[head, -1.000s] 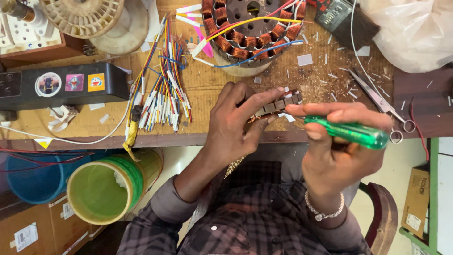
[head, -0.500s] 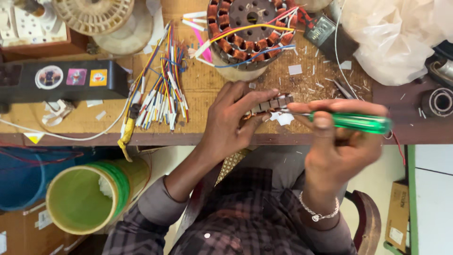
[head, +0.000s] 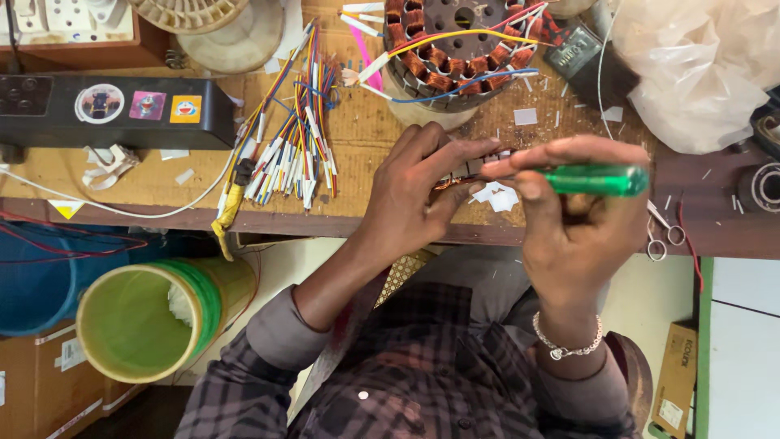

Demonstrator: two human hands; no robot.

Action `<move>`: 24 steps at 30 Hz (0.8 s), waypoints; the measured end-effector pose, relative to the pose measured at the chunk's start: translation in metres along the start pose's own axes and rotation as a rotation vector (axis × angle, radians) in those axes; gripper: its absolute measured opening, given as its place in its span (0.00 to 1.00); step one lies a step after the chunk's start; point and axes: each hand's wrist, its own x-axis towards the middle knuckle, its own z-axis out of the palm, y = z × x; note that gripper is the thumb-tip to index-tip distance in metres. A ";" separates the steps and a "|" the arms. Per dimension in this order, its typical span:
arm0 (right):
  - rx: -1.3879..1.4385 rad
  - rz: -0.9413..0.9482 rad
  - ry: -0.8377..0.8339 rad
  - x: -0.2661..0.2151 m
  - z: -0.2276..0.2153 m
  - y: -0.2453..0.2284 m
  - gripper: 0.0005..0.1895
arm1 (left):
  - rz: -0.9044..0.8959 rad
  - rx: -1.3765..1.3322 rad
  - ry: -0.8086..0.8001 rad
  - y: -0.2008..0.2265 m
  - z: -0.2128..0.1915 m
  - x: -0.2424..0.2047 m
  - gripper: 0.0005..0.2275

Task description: The person inserts small white insulating pieces into the slots of a copper-wound motor stator. They use a green-handled screwdriver to press the pieces into place and scissors to trim excess material. The work is performed at a cluttered workbench with multiple stators and tools visible.

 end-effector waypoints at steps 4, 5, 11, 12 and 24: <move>0.060 -0.234 -0.003 -0.005 0.004 0.011 0.15 | 0.012 -0.002 0.008 0.001 0.002 0.000 0.23; 0.062 -0.294 -0.014 -0.007 0.004 0.014 0.15 | 0.012 0.004 0.005 0.002 0.003 -0.001 0.23; 0.024 -0.262 -0.079 -0.013 -0.008 0.018 0.15 | -0.034 0.059 0.007 0.005 0.007 0.001 0.24; 0.028 -0.239 -0.073 -0.013 -0.008 0.019 0.15 | -0.034 0.057 0.012 0.004 0.008 0.000 0.24; -0.076 -0.393 -0.002 -0.028 0.000 0.031 0.13 | -0.043 0.013 0.037 0.003 0.010 0.002 0.22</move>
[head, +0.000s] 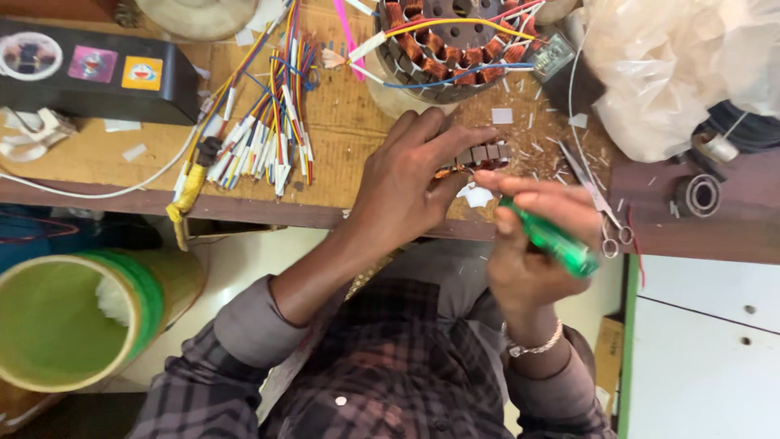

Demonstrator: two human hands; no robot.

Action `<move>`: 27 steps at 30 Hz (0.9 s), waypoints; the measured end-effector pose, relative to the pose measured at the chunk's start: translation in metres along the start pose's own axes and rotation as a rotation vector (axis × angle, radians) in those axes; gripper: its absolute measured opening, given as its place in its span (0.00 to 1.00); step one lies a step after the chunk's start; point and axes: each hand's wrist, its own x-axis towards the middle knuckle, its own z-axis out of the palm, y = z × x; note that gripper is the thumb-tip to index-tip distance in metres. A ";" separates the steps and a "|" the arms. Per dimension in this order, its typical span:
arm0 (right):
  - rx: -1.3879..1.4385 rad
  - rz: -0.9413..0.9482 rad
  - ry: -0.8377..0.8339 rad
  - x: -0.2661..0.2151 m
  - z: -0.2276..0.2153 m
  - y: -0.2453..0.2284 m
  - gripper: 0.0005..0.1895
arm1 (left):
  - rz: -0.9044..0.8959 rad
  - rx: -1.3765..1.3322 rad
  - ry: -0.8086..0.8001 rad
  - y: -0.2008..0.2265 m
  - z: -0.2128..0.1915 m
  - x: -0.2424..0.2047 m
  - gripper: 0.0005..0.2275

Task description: The person inserts small white insulating pieces into the slots of a copper-wound motor stator. They use a green-handled screwdriver to press the pieces into place and scissors to trim excess material. The work is performed at a cluttered workbench with multiple stators and tools visible.

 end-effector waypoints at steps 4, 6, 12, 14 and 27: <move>0.060 0.065 -0.035 0.012 -0.012 0.001 0.11 | 0.029 -0.021 0.006 -0.001 -0.003 0.004 0.20; 0.086 0.075 -0.052 0.012 -0.012 0.002 0.11 | 0.029 -0.031 0.011 -0.001 -0.003 0.002 0.19; -0.015 -0.091 -0.081 0.000 -0.006 0.016 0.12 | 0.053 -0.036 0.012 -0.011 -0.002 0.005 0.19; 0.001 -0.084 -0.079 0.001 -0.015 0.020 0.11 | 0.077 -0.024 -0.015 -0.014 -0.002 0.007 0.19; -0.807 0.296 -0.177 0.030 -0.090 0.113 0.14 | 0.070 -0.055 -0.014 -0.022 -0.025 -0.004 0.24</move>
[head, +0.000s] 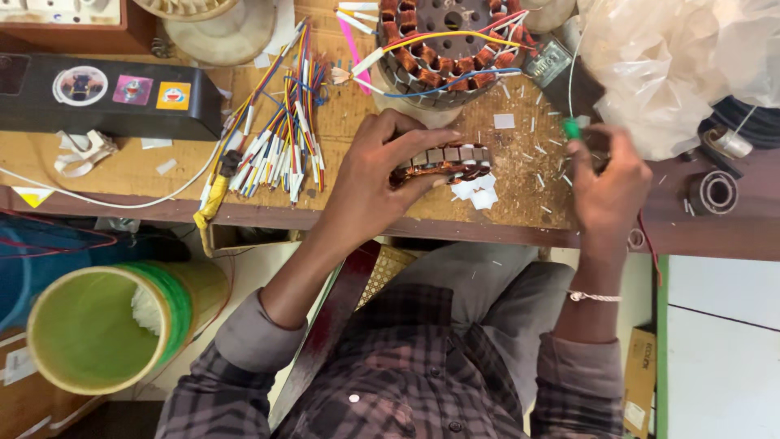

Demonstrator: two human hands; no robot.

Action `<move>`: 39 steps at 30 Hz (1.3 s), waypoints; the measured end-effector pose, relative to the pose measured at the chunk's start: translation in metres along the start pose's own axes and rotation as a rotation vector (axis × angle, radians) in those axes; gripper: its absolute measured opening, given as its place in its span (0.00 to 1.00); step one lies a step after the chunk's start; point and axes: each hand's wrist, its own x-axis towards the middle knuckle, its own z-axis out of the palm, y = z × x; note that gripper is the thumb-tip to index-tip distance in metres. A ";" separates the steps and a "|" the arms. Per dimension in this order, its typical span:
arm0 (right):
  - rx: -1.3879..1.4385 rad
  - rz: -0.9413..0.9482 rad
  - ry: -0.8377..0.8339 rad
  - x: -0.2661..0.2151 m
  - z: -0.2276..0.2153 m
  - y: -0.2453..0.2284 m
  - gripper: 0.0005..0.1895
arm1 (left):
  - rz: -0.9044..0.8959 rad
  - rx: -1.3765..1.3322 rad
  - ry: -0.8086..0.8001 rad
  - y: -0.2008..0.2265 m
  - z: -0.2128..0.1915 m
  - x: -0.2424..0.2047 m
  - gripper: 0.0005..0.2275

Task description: The person inserts small white insulating pieces into the slots of a copper-wound motor stator. They use a green-handled screwdriver to press the pieces into place and scissors to trim excess material. The work is performed at a cluttered workbench with multiple stators and tools visible.

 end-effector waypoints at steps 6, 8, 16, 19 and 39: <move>0.724 0.176 -0.067 -0.021 0.009 -0.040 0.09 | 0.021 -0.009 -0.025 0.008 0.001 0.002 0.23; 0.891 0.091 -0.105 -0.031 0.006 -0.061 0.07 | 0.039 0.016 -0.049 0.011 -0.001 0.004 0.23; 0.674 -0.253 0.000 -0.040 0.022 -0.104 0.14 | -0.151 0.003 -0.065 0.016 0.002 0.009 0.21; 0.589 -0.304 0.029 -0.042 0.030 -0.110 0.17 | -0.142 -0.011 -0.038 0.016 0.001 0.012 0.20; 0.904 -0.160 0.106 -0.032 0.060 -0.130 0.12 | -0.140 0.045 0.049 0.023 0.009 0.005 0.19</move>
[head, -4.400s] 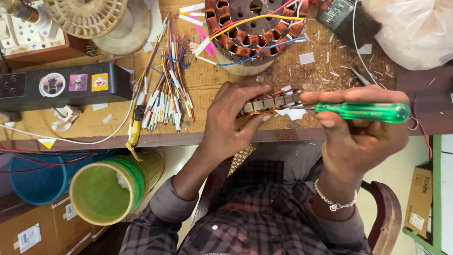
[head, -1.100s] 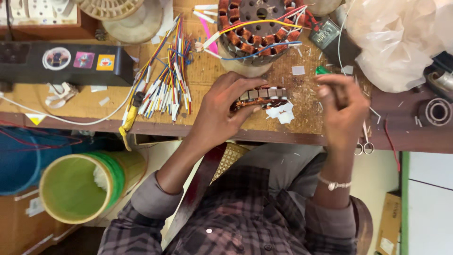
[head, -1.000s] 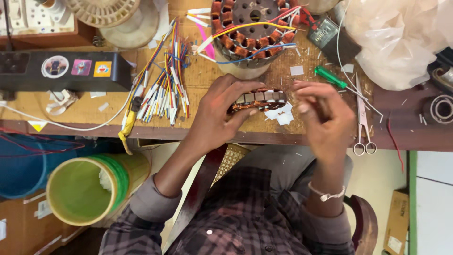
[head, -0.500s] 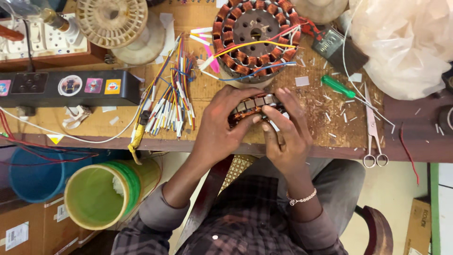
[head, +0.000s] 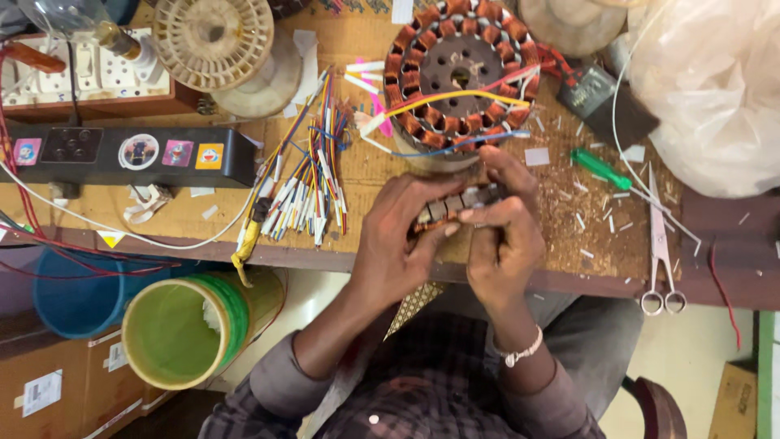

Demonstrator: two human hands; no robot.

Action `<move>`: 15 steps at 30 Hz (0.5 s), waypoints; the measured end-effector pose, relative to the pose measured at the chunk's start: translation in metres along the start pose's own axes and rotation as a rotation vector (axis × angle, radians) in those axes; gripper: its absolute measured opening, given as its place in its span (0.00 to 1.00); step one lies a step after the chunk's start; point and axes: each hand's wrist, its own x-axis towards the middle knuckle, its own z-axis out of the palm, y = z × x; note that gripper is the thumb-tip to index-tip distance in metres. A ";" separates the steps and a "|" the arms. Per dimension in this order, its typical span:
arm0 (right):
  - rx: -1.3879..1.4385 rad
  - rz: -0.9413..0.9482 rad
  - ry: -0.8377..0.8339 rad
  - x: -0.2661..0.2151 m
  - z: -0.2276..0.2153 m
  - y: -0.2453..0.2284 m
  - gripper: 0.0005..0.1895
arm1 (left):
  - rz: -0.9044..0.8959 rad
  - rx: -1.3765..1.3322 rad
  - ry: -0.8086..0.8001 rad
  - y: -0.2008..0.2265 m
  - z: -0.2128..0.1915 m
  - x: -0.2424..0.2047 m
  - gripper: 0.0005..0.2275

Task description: The person inserts small white insulating pieces into the slots of a copper-wound motor stator. They use a green-handled screwdriver to press the pieces into place and scissors to trim excess material. The work is performed at a cluttered workbench with multiple stators and tools visible.

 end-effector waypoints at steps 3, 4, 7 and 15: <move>-0.138 -0.081 -0.038 -0.003 -0.002 0.003 0.11 | -0.005 -0.026 0.022 -0.003 0.003 -0.002 0.19; -0.111 -0.047 -0.043 -0.004 -0.003 0.005 0.12 | -0.008 -0.026 0.022 -0.005 0.005 -0.002 0.18; -0.047 0.013 -0.030 -0.008 0.001 0.005 0.11 | -0.013 0.027 -0.022 -0.005 0.004 0.000 0.18; -0.132 -0.059 -0.264 0.006 -0.028 0.004 0.24 | 0.024 0.085 -0.047 -0.016 0.002 0.015 0.19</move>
